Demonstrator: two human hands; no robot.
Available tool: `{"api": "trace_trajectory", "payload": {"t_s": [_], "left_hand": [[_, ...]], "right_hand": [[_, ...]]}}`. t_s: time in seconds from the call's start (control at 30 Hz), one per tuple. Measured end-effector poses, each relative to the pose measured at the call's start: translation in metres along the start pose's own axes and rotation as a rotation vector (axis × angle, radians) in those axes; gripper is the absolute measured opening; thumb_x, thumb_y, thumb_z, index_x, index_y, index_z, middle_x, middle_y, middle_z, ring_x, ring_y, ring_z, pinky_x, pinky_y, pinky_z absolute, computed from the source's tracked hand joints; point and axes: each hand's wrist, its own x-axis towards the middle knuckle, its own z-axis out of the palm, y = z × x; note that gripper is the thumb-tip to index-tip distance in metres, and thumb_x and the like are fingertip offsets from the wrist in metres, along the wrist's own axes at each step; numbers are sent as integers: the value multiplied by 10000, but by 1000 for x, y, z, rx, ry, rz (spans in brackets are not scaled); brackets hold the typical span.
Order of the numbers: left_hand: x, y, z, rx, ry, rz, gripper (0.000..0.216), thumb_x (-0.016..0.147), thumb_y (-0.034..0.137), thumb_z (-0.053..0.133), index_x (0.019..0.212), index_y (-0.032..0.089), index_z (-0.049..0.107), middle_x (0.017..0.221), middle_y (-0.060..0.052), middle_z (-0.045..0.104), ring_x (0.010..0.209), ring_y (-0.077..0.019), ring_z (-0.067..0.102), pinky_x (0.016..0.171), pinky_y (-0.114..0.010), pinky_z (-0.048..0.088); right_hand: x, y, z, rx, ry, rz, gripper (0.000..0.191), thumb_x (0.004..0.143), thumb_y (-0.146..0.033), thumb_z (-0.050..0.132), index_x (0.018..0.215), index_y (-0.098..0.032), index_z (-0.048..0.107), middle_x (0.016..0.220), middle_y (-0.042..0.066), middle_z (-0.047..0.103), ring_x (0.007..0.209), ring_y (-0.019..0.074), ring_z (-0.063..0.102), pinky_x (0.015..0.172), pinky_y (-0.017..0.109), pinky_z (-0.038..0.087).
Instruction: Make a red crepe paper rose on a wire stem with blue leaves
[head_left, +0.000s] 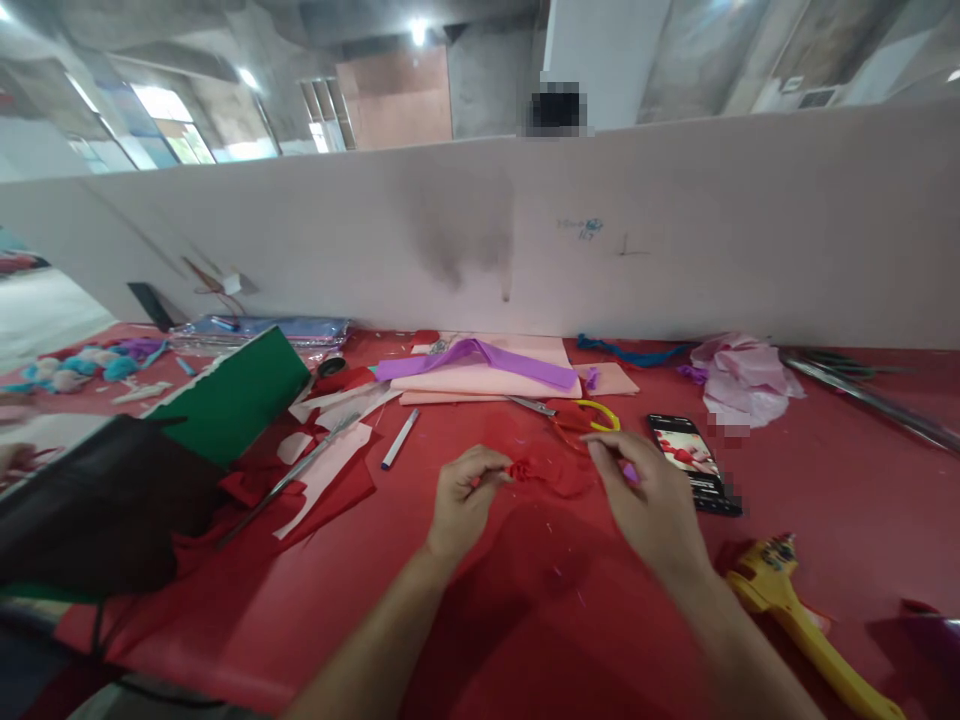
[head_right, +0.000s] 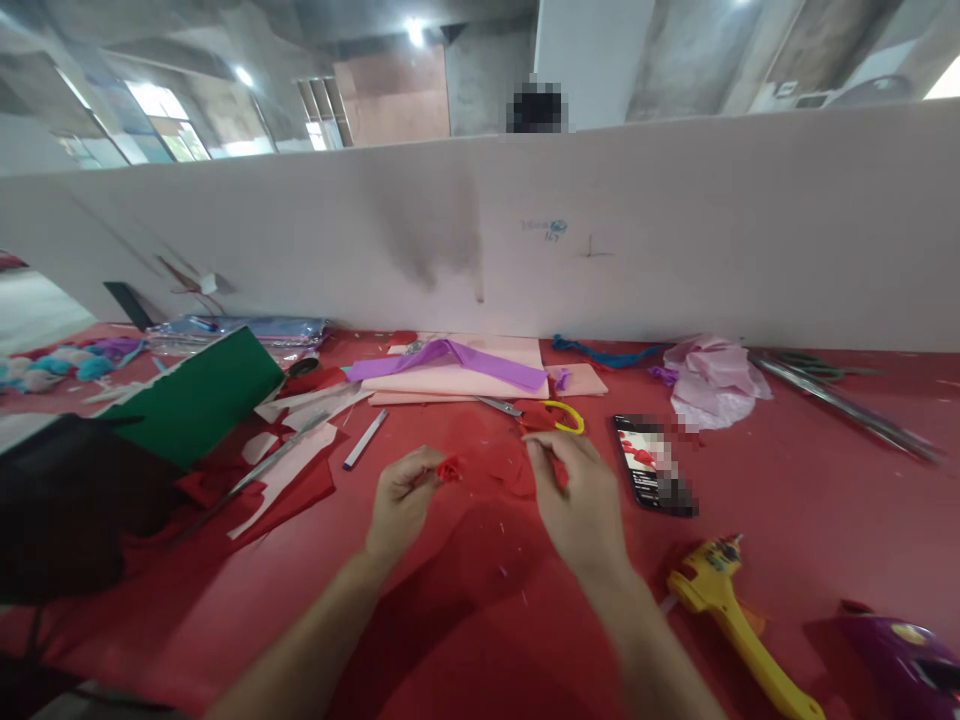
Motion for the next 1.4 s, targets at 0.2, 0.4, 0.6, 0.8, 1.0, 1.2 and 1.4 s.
{"api": "trace_trajectory", "payload": {"t_s": [0.2,0.4,0.6,0.8,1.0,1.2,1.4], "left_hand": [[0,1,-1,-69,8,-103,133,767,251,648,691,160,710,635,-29,608,613,-129,512,599,-252,394],[5,0,-5,-113,28,-84,137,760,252,658,669,158,697,629,-30,621,609,-129,522,605,-256,405],[7,-3,-9,-112,51,-28,103,759,203,638,686,159,694,634,-27,628,609,-131,557,613,-253,435],[9,-3,-10,-123,56,-38,92,759,199,635,705,154,696,657,-27,632,613,-124,560,611,-244,441],[8,-6,-8,-123,59,-81,82,750,196,640,700,149,685,660,-23,630,621,-123,556,620,-244,441],[7,-6,-7,-115,71,-88,81,738,174,625,689,151,685,656,-24,641,617,-122,550,616,-241,435],[8,-11,-7,-126,71,-96,101,736,228,644,694,153,697,660,-35,653,628,-136,566,619,-256,451]], "right_hand": [[63,74,33,-590,-438,-50,349,747,-61,505,1074,-116,615,1113,161,640,1036,270,589,902,359,417],[78,89,41,-652,-551,-142,329,704,-3,468,965,-118,632,1041,150,635,973,239,590,855,319,397],[89,96,42,-701,-571,-206,438,683,-10,499,1108,-94,560,1086,181,620,973,253,591,800,315,406],[96,86,32,-734,-621,-303,503,673,-21,502,1164,-129,521,1110,170,643,964,259,617,722,286,432],[80,64,-3,-765,-598,-396,675,714,-55,470,1369,-193,388,1173,142,637,982,268,637,709,312,475],[51,64,-53,-695,-464,-376,584,779,-218,525,1357,-259,443,1262,100,604,1086,278,613,772,363,529],[10,56,-99,-716,-210,-361,666,713,-451,639,1341,-339,449,1226,83,638,910,308,699,521,322,562]]}}
